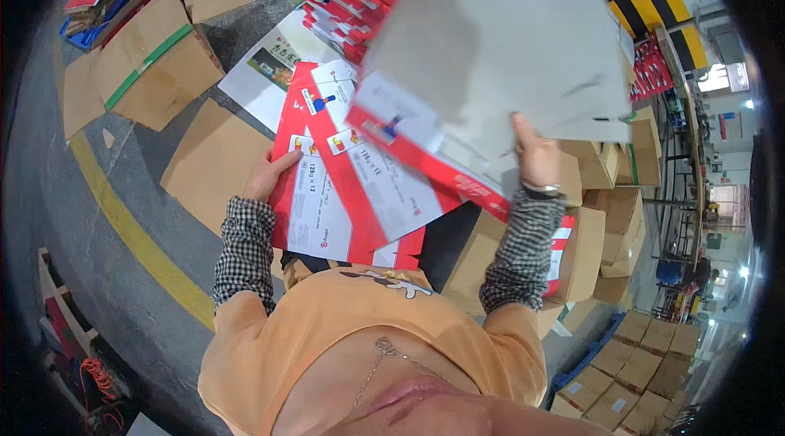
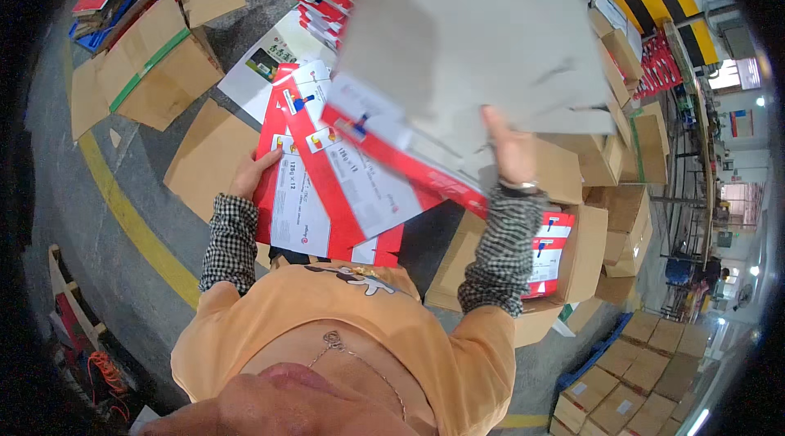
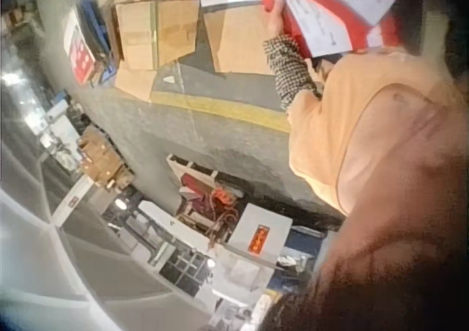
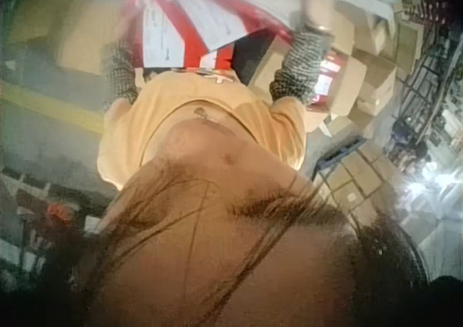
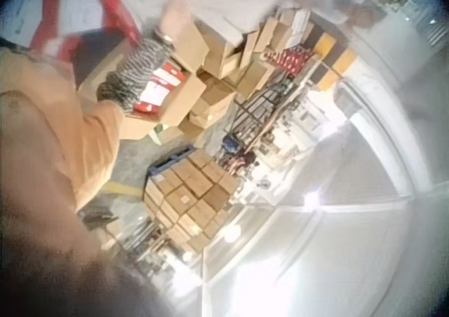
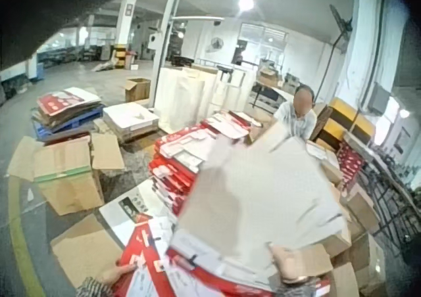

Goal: The person packs cardboard packaging boxes into a larger carton by hand.

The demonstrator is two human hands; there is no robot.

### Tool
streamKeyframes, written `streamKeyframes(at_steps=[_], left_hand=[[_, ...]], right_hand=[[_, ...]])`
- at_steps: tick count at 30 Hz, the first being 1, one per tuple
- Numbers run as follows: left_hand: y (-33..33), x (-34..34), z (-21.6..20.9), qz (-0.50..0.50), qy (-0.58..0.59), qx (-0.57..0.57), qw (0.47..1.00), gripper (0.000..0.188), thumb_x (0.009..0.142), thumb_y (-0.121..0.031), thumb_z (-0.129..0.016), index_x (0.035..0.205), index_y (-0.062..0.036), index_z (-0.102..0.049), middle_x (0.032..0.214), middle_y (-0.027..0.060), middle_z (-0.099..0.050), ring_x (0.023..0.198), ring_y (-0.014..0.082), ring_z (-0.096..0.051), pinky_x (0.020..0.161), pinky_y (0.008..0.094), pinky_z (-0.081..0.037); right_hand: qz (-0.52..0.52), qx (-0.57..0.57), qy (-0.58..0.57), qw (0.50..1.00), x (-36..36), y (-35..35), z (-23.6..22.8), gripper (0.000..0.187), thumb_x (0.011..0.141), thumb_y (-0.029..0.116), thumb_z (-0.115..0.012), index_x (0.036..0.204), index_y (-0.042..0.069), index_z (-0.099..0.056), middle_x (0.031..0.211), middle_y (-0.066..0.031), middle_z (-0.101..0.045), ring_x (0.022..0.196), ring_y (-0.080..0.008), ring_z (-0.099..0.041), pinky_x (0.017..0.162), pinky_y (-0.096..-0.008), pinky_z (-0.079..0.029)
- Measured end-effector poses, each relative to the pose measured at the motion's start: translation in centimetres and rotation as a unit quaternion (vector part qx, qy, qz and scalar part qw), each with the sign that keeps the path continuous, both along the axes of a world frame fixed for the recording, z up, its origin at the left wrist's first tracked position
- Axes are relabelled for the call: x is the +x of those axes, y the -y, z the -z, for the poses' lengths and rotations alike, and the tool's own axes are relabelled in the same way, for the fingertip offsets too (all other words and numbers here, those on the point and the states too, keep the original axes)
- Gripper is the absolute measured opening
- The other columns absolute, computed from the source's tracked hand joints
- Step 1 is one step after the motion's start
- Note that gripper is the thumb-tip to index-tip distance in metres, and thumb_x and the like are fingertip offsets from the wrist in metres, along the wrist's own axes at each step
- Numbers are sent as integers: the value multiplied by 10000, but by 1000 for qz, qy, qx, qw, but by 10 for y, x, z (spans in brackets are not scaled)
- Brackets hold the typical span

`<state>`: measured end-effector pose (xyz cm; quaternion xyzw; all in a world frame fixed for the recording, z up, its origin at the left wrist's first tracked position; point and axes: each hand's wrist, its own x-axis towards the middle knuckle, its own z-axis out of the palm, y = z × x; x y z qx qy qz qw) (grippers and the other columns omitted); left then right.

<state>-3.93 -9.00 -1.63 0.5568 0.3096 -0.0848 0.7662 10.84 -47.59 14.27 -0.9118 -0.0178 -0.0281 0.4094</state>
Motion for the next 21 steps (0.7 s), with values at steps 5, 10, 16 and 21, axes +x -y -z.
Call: streamKeyframes(at_steps=[5, 10, 16, 21], left_hand=[[10, -2, -8, -45, -3, 12, 999, 477, 819, -242, -707, 1146, 64, -539, 961, 138, -665, 758, 166, -661, 683, 264, -533], [16, -2, -6, -85, -4, 13, 996, 542, 872, -356, -634, 1189, 70, -524, 1053, 133, -641, 870, 157, -638, 753, 264, -515], [29, 1, -14, -84, 91, 74, 990, 575, 895, -391, -589, 1237, 60, -484, 1159, 135, -576, 977, 165, -597, 830, 266, -492], [11, 4, -11, 9, 122, 72, 990, 595, 828, -216, -689, 1277, 55, -407, 1125, 137, -587, 979, 197, -605, 845, 307, -503]], right_hand=[[-1, -248, 273, 930, 27, 77, -52, 307, 883, 275, -612, 1005, -2, -662, 899, -187, -665, 815, -269, -634, 760, -363, -471], [118, -133, 103, 979, 20, 50, -71, 330, 863, 250, -622, 1055, -18, -629, 968, -217, -648, 932, -356, -596, 830, -400, -442], [-116, -249, -10, 961, -21, 37, -43, 255, 891, 201, -573, 1050, 8, -624, 946, -195, -658, 900, -356, -611, 811, -381, -459], [-119, -121, 45, 984, -43, 35, -70, 213, 871, 140, -604, 1022, -5, -642, 903, -146, -677, 834, -270, -634, 769, -340, -470]])
